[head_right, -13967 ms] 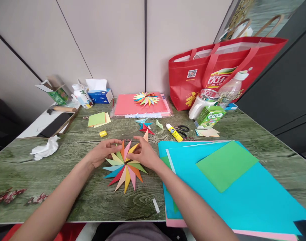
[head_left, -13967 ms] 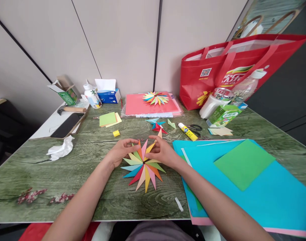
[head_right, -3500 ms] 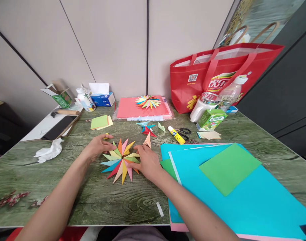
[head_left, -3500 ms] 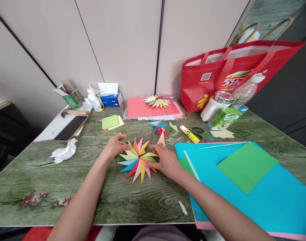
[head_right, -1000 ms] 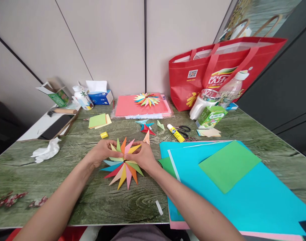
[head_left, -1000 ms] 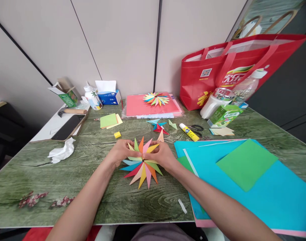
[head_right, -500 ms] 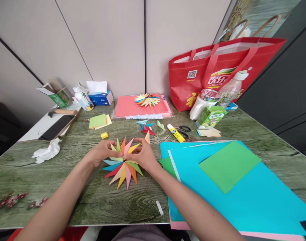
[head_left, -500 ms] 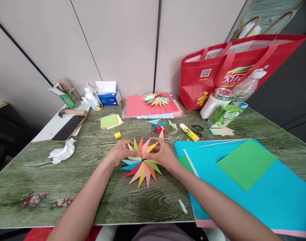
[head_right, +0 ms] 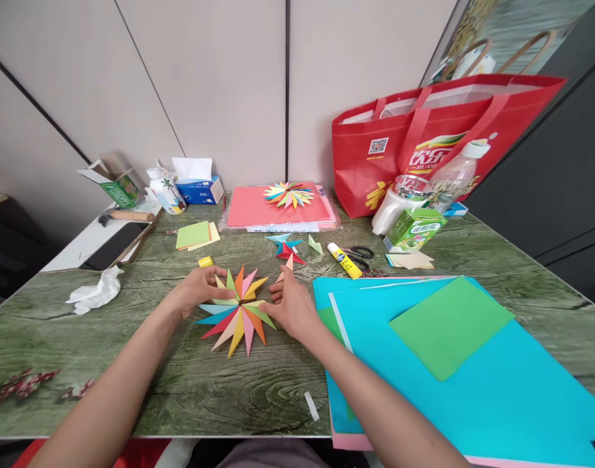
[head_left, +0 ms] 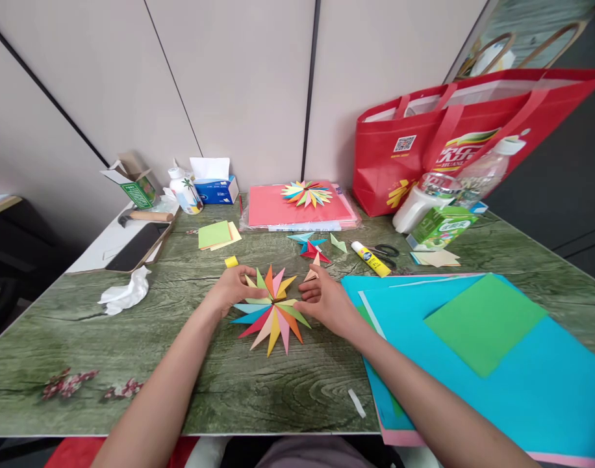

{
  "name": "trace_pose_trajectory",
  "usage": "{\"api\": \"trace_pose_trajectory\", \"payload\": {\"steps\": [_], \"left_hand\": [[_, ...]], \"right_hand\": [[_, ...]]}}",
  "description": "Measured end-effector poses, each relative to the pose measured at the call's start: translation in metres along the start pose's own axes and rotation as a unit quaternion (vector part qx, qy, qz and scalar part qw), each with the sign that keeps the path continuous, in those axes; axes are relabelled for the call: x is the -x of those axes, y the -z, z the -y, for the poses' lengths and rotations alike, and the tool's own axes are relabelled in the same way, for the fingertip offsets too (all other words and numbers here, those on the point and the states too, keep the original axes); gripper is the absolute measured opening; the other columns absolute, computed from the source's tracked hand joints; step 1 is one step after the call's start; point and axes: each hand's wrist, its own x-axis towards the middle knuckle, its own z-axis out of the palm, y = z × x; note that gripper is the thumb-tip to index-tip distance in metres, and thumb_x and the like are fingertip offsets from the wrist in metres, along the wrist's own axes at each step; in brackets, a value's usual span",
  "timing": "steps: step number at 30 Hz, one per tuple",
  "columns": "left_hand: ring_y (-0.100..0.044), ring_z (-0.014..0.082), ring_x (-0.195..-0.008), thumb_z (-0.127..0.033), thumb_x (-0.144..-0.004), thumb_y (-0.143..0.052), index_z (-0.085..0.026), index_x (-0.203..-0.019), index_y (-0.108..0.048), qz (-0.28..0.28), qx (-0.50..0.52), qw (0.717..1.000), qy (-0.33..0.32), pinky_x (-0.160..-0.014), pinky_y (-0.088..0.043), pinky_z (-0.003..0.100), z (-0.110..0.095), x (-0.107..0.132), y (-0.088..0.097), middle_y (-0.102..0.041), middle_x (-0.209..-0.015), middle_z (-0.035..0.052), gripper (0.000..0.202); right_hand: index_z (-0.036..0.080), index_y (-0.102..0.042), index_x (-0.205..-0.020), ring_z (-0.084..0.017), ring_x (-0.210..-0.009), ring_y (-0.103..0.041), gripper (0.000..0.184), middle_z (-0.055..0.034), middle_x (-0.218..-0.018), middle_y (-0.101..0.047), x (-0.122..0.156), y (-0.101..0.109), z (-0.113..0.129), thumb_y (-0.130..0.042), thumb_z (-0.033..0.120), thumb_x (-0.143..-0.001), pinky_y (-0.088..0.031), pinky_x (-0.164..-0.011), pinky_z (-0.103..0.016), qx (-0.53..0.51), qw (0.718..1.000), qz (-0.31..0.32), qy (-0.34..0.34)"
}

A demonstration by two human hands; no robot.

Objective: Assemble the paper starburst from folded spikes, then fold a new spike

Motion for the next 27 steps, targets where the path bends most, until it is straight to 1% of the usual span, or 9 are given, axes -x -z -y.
{"api": "trace_pose_trajectory", "payload": {"steps": [2,5,10,13,16,20,22,24,27], "left_hand": [[-0.049,0.0102,-0.044,-0.03,-0.035,-0.081,-0.015,-0.091,-0.05,-0.013,-0.03,0.999,-0.006,-0.041,-0.034,0.021,0.001,-0.001,0.002,-0.054,-0.054,-0.0065,0.065],[-0.048,0.0117,-0.046,-0.037,-0.04,-0.078,-0.013,-0.095,-0.053,-0.042,-0.112,0.992,-0.038,-0.042,-0.033,0.022,0.003,-0.004,0.005,-0.052,-0.055,-0.0057,0.065],[-0.054,0.0156,-0.059,-0.045,-0.052,-0.069,-0.014,-0.084,-0.062,-0.089,-0.225,0.964,-0.109,-0.049,-0.035,0.024,0.008,-0.006,0.012,-0.061,-0.068,0.0022,0.045],[-0.053,0.0159,-0.061,-0.041,-0.051,-0.071,-0.015,-0.086,-0.063,-0.105,-0.266,0.951,-0.119,-0.049,-0.034,0.023,0.009,-0.006,0.014,-0.062,-0.076,0.0034,0.044],[-0.052,0.0157,-0.059,-0.038,-0.05,-0.072,-0.017,-0.083,-0.064,-0.082,-0.279,0.949,-0.12,-0.049,-0.032,0.023,0.009,-0.004,0.015,-0.061,-0.07,0.0016,0.04],[-0.052,0.0161,-0.053,-0.038,-0.055,-0.069,-0.018,-0.065,-0.064,-0.058,-0.301,0.945,-0.114,-0.048,-0.028,0.024,0.004,0.004,0.016,-0.061,-0.057,0.001,0.023],[-0.052,0.016,-0.051,-0.038,-0.056,-0.068,-0.019,-0.058,-0.064,-0.063,-0.321,0.939,-0.108,-0.048,-0.027,0.024,0.001,0.008,0.016,-0.061,-0.054,0.0011,0.019],[-0.052,0.0162,-0.052,-0.036,-0.057,-0.067,-0.019,-0.057,-0.065,-0.069,-0.339,0.933,-0.097,-0.048,-0.026,0.024,-0.002,0.011,0.016,-0.062,-0.054,0.0015,0.017],[-0.052,0.0162,-0.052,-0.035,-0.055,-0.069,-0.02,-0.056,-0.066,-0.074,-0.353,0.929,-0.087,-0.048,-0.026,0.024,-0.002,0.012,0.018,-0.062,-0.055,0.0019,0.015]], "right_hand": [[0.018,-0.039,-0.121,-0.015,-0.073,-0.058,0.07,-0.0054,-0.092,-0.06,0.002,0.005,0.001,-0.071,0.021,-0.059,-0.047,-0.068,-0.031,0.057,0.998,-0.006,0.027],[0.02,-0.052,-0.107,-0.017,-0.081,-0.056,0.052,-0.0048,-0.095,-0.058,0.008,0.011,0.005,-0.071,0.022,-0.058,-0.045,-0.07,-0.03,0.147,0.986,0.019,0.076],[0.021,-0.058,-0.095,-0.021,-0.091,-0.052,0.041,-0.0049,-0.097,-0.055,0.017,0.01,0.013,-0.073,0.021,-0.057,-0.041,-0.073,-0.03,0.252,0.957,0.069,0.126],[0.02,-0.059,-0.094,-0.02,-0.093,-0.051,0.033,-0.0055,-0.097,-0.055,0.016,0.007,0.013,-0.069,0.018,-0.063,-0.04,-0.075,-0.029,0.275,0.948,0.076,0.139],[0.021,-0.059,-0.095,-0.02,-0.094,-0.051,0.029,-0.0055,-0.096,-0.055,0.013,0.008,0.012,-0.064,0.014,-0.068,-0.039,-0.076,-0.029,0.283,0.947,0.06,0.14],[0.02,-0.058,-0.099,-0.022,-0.097,-0.049,0.028,-0.0062,-0.097,-0.056,0.011,0.011,0.012,-0.06,0.012,-0.072,-0.039,-0.076,-0.031,0.299,0.943,-0.001,0.145],[0.021,-0.059,-0.098,-0.021,-0.095,-0.05,0.024,-0.0055,-0.096,-0.055,0.013,0.01,0.014,-0.06,0.018,-0.074,-0.04,-0.074,-0.03,0.289,0.944,-0.005,0.161],[0.023,-0.059,-0.096,-0.019,-0.09,-0.051,0.023,-0.0042,-0.095,-0.054,0.018,0.007,0.016,-0.061,0.029,-0.075,-0.04,-0.07,-0.028,0.271,0.944,0.036,0.187],[0.023,-0.058,-0.095,-0.018,-0.083,-0.052,0.039,-0.0034,-0.095,-0.052,0.024,0.0,0.019,-0.068,0.045,-0.064,-0.04,-0.065,-0.027,0.275,0.929,0.114,0.218]]}}
